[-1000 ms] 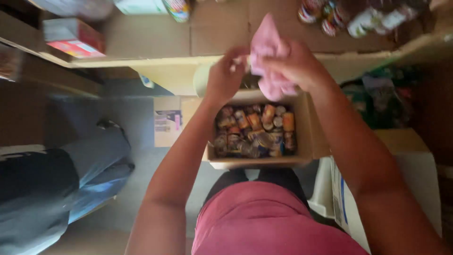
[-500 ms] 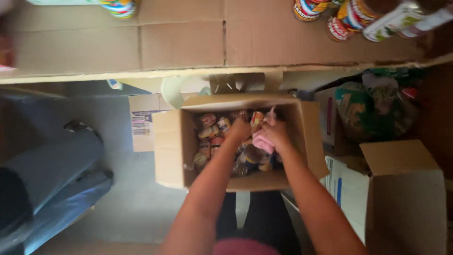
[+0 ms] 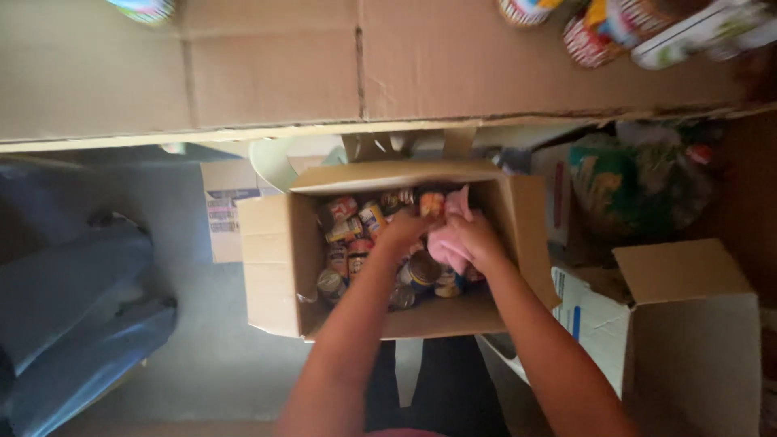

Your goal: Wiping canned goods with a cloth and placing them onto a shelf in a storage area.

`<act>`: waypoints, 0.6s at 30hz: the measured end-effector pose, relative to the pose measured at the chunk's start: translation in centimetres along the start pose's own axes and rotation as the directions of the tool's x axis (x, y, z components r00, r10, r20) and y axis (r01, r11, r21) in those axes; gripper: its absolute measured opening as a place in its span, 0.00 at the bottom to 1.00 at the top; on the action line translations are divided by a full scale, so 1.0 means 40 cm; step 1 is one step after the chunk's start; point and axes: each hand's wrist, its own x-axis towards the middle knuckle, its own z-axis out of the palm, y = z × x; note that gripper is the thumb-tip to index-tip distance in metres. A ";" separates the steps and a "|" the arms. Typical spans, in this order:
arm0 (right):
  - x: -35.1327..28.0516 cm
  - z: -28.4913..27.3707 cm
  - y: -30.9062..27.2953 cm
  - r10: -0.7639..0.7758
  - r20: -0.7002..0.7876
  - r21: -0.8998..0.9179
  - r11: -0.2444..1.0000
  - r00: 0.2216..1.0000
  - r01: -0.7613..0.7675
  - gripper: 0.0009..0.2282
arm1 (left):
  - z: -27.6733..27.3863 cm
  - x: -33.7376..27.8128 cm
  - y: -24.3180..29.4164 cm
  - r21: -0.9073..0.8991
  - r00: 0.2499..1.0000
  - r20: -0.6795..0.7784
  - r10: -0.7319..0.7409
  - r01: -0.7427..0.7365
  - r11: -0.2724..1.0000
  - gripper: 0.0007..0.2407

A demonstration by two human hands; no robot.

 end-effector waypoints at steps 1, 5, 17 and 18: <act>-0.052 0.008 -0.087 -0.017 0.005 0.002 1.000 1.000 0.017 0.12 | -0.022 -0.039 0.017 0.003 1.000 -0.010 0.014 -0.014 1.000 0.22; -0.287 0.064 -0.375 -0.033 -0.089 -0.066 0.997 0.995 0.027 0.13 | -0.093 -0.276 0.099 -0.518 0.944 0.309 0.117 0.064 0.853 0.15; -0.729 0.268 -0.827 -0.624 -0.062 -0.436 0.719 0.779 0.541 0.06 | -0.231 -0.780 0.424 -0.488 0.749 0.356 0.559 -0.362 0.794 0.18; -0.788 0.283 -0.889 -0.360 -0.105 -0.246 0.913 0.927 0.326 0.06 | -0.243 -0.825 0.453 -0.521 0.744 0.375 0.553 -0.324 0.790 0.18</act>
